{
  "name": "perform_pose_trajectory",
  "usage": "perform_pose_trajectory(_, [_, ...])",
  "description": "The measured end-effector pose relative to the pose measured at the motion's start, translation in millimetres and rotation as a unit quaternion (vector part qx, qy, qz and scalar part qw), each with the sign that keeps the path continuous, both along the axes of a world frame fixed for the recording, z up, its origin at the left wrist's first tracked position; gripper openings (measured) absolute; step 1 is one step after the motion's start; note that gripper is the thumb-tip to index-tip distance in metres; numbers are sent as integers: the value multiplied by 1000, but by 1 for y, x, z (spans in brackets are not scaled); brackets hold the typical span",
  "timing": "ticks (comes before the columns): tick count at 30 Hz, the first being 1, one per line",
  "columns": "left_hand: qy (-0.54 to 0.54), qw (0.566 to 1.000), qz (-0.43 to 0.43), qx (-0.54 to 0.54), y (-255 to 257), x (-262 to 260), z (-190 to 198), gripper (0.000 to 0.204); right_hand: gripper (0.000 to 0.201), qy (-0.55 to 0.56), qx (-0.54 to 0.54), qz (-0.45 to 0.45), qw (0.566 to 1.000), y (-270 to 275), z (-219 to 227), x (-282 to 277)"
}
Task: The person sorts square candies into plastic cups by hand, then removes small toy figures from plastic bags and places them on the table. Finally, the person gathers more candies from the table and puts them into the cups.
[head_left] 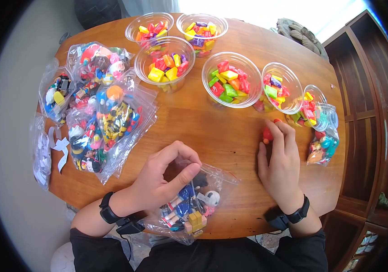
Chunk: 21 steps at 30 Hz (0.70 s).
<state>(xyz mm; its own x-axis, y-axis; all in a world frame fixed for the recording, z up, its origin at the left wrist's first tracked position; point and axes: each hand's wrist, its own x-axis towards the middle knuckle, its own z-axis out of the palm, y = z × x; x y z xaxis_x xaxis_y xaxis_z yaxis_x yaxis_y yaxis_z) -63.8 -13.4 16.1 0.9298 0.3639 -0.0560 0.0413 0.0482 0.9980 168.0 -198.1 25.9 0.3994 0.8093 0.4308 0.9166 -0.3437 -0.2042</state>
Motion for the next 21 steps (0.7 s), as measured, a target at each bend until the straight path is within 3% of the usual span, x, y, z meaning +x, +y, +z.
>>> perform_pose_trajectory(7, [7,1000,-5,2,0,0,1,13,46,14,-47,5,999,-7,-3,10])
perform_pose_trajectory(9, [15,1000,-11,-2,1,-1,3,14,45,68,11,102,992,-3,0,10])
perform_pose_trajectory(10, [24,1000,-17,-7,2,-1,4,15,45,68,11,102,992,-3,2,8])
perform_pose_trajectory(12, [-9,1000,-30,-2,1,1,1,14,45,260,60,249,931,-6,5,-2])
perform_pose_trajectory(13, [-41,998,-44,3,1,2,0,14,45,260,60,250,931,-10,4,-10])
perform_pose_trajectory(14, [-41,998,-43,3,1,3,1,14,47,486,79,271,827,-14,1,-21])
perform_pose_trajectory(15, [-47,997,-58,27,1,4,3,13,49,682,93,276,671,-16,-1,-26])
perform_pose_trajectory(17, [-52,995,-72,50,0,5,4,12,52,662,62,303,682,-15,-8,-25])
perform_pose_trajectory(19, [-50,995,-63,58,0,5,4,11,53,601,17,272,752,-13,-10,-26])
perform_pose_trajectory(21, [-46,995,-64,58,1,4,4,12,53,590,12,261,764,-12,-11,-26])
